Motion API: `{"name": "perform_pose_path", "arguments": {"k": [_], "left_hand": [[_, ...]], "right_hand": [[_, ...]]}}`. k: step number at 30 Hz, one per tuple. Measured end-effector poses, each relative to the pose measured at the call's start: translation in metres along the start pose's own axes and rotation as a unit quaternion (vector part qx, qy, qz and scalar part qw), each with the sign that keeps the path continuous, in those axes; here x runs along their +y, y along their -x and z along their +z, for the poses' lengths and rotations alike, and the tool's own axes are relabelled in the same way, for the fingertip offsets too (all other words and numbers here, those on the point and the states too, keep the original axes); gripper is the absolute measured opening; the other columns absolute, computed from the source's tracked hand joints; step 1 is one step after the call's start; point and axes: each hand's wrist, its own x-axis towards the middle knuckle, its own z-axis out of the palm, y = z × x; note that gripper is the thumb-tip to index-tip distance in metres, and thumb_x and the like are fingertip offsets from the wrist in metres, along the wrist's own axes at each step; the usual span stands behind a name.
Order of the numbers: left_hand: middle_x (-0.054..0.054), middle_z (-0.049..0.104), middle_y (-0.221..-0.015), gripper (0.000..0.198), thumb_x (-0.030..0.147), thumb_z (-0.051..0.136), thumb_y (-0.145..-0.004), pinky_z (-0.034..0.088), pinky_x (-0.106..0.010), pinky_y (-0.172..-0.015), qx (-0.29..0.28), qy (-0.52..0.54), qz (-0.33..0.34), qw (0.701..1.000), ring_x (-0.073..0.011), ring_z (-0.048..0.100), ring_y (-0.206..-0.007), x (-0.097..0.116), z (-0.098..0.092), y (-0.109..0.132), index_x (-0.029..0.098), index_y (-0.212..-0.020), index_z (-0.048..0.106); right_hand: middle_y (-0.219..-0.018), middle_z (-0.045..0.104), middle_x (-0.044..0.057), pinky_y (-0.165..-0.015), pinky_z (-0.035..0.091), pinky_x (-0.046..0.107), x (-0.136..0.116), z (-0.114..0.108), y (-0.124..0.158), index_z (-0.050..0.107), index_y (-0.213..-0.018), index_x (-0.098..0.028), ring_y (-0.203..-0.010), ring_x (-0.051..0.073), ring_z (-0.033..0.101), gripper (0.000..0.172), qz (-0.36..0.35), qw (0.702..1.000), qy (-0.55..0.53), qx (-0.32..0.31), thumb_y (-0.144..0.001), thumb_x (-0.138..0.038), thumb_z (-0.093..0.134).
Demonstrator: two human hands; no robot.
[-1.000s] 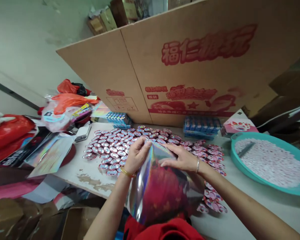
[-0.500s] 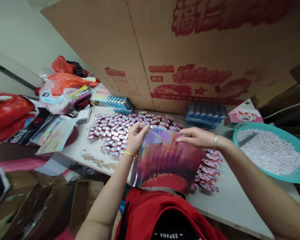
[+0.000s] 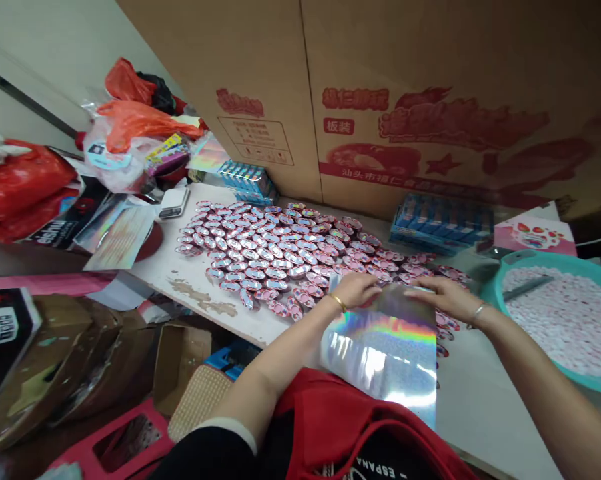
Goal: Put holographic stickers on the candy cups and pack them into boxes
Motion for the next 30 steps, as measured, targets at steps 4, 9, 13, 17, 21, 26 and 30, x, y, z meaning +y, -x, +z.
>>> {"name": "perform_pose_path", "arguments": {"k": [4, 9, 13, 17, 21, 26, 30], "left_hand": [[-0.004, 0.07, -0.092, 0.014, 0.036, 0.063, -0.084, 0.044, -0.027, -0.082, 0.002, -0.014, -0.057, 0.998, -0.0202, 0.065, -0.089, -0.009, -0.007, -0.028, 0.024, -0.09, 0.067], [-0.011, 0.066, -0.112, 0.033, 0.026, 0.062, -0.084, 0.038, -0.038, -0.098, 0.01, -0.061, -0.086, 0.994, -0.0269, 0.058, -0.11, -0.007, 0.005, -0.053, 0.021, -0.116, 0.062], [-0.011, 0.061, -0.119, 0.037, 0.036, 0.051, -0.091, 0.038, -0.038, -0.095, 0.057, -0.081, 0.017, 0.995, -0.0256, 0.052, -0.112, 0.005, 0.02, -0.075, 0.022, -0.125, 0.058], [-0.008, 0.063, -0.105, 0.028, 0.035, 0.045, -0.094, 0.04, -0.036, -0.087, 0.064, -0.102, 0.081, 0.989, -0.0224, 0.054, -0.098, 0.02, 0.029, -0.093, 0.024, -0.109, 0.067], [-0.009, 0.064, -0.105, 0.028, 0.028, 0.043, -0.095, 0.04, -0.036, -0.084, 0.038, -0.152, 0.083, 0.984, -0.0218, 0.056, -0.094, 0.03, 0.033, -0.1, 0.023, -0.101, 0.069], [-0.011, 0.063, -0.118, 0.024, 0.021, 0.044, -0.093, 0.04, -0.038, -0.082, 0.029, -0.194, 0.064, 0.979, -0.0229, 0.058, -0.094, 0.037, 0.047, -0.097, 0.02, -0.099, 0.068], [-0.012, 0.06, -0.123, 0.02, 0.021, 0.045, -0.093, 0.041, -0.039, -0.084, 0.07, -0.171, 0.092, 0.979, -0.0239, 0.056, -0.102, 0.042, 0.057, -0.08, 0.019, -0.092, 0.064]], "right_hand": [[-0.064, 0.058, 0.0, -0.052, 0.039, 0.026, 0.026, 0.004, -0.01, 0.061, -0.076, -0.019, -0.056, 0.014, 0.048, 0.054, 0.04, 0.979, -0.148, 0.138, -0.062, -0.071, 0.068], [-0.058, 0.045, -0.004, -0.054, 0.036, 0.025, 0.055, 0.034, -0.033, 0.051, -0.065, -0.021, -0.056, 0.012, 0.041, 0.055, 0.039, 0.918, -0.158, 0.361, -0.069, -0.075, 0.054], [-0.069, 0.05, -0.001, -0.063, 0.039, 0.026, 0.06, 0.04, -0.038, 0.054, -0.072, -0.02, -0.067, 0.014, 0.046, 0.051, -0.001, 0.916, -0.137, 0.377, -0.083, -0.068, 0.042], [-0.065, 0.042, -0.003, -0.064, 0.036, 0.025, 0.057, 0.036, -0.036, 0.048, -0.067, -0.021, -0.064, 0.013, 0.04, 0.047, -0.014, 0.919, -0.143, 0.366, -0.087, -0.063, 0.04], [-0.059, 0.033, -0.005, -0.06, 0.033, 0.026, 0.061, 0.033, -0.041, 0.039, -0.06, -0.022, -0.06, 0.011, 0.033, 0.051, 0.006, 0.911, -0.174, 0.374, -0.084, -0.066, 0.041], [-0.058, 0.037, -0.004, -0.058, 0.033, 0.026, 0.074, 0.036, -0.05, 0.037, -0.059, -0.022, -0.06, 0.012, 0.035, 0.051, 0.051, 0.888, -0.261, 0.376, -0.075, -0.069, 0.048], [-0.057, 0.038, -0.004, -0.054, 0.031, 0.026, 0.086, 0.038, -0.052, 0.042, -0.059, -0.022, -0.057, 0.011, 0.034, 0.047, 0.075, 0.868, -0.328, 0.365, -0.07, -0.066, 0.055]]}}
